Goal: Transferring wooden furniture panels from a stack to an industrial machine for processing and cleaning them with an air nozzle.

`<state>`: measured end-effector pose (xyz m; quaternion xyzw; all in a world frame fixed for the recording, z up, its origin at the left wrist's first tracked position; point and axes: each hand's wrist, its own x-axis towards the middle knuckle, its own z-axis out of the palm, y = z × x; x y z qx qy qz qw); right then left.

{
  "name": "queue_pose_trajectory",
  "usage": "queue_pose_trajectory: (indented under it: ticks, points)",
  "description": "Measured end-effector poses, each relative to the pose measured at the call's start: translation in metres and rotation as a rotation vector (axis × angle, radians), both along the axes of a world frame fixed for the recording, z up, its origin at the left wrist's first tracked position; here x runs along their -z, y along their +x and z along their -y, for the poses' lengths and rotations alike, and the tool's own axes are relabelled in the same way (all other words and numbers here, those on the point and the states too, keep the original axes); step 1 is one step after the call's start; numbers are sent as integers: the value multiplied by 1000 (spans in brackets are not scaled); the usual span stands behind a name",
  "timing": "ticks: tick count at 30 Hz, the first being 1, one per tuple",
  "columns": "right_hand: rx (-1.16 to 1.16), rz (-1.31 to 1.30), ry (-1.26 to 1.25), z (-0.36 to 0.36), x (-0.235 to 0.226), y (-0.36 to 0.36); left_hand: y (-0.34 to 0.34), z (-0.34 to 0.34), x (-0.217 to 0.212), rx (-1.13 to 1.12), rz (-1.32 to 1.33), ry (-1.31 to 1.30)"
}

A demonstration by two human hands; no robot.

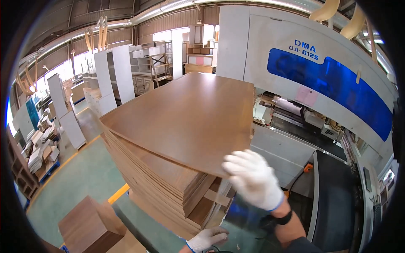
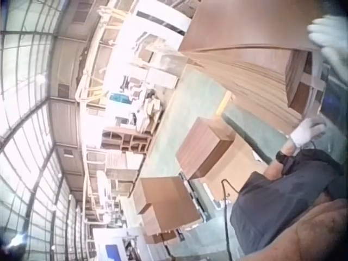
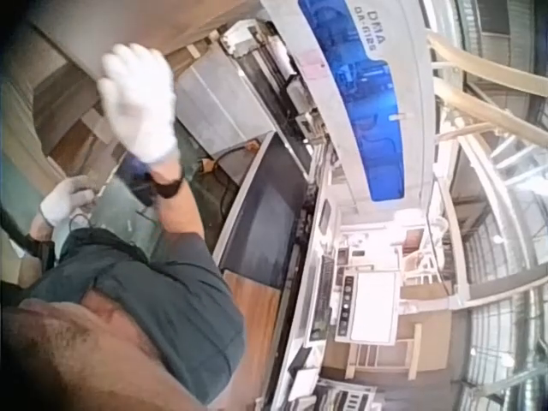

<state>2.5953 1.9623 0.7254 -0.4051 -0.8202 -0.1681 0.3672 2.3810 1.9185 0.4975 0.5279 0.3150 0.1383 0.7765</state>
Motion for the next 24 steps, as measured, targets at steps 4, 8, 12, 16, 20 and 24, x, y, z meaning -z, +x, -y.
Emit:
queue_pose_trajectory:
  ticks: [4,8,12,16,20,24]
  points:
    - [300,-930,28,44,40,64,16,-10,7,55,141,148]
    - [-441,-1899,-472,42,84,38,43,-18,1,187,58,9]
    - [-173,-1310,-598,-15,68,-10,62,-30,35,266,107,-23]
    - [-384,-1833,-357,-46,66,35,91,-29,1,167,146,-19]
    - [-514,-2024,-303,-13,61,155,103,-49,-5,-234,556,-143]
    - [-25,-2014,-161,91,51,300,157,-49,-99,-322,946,-102]
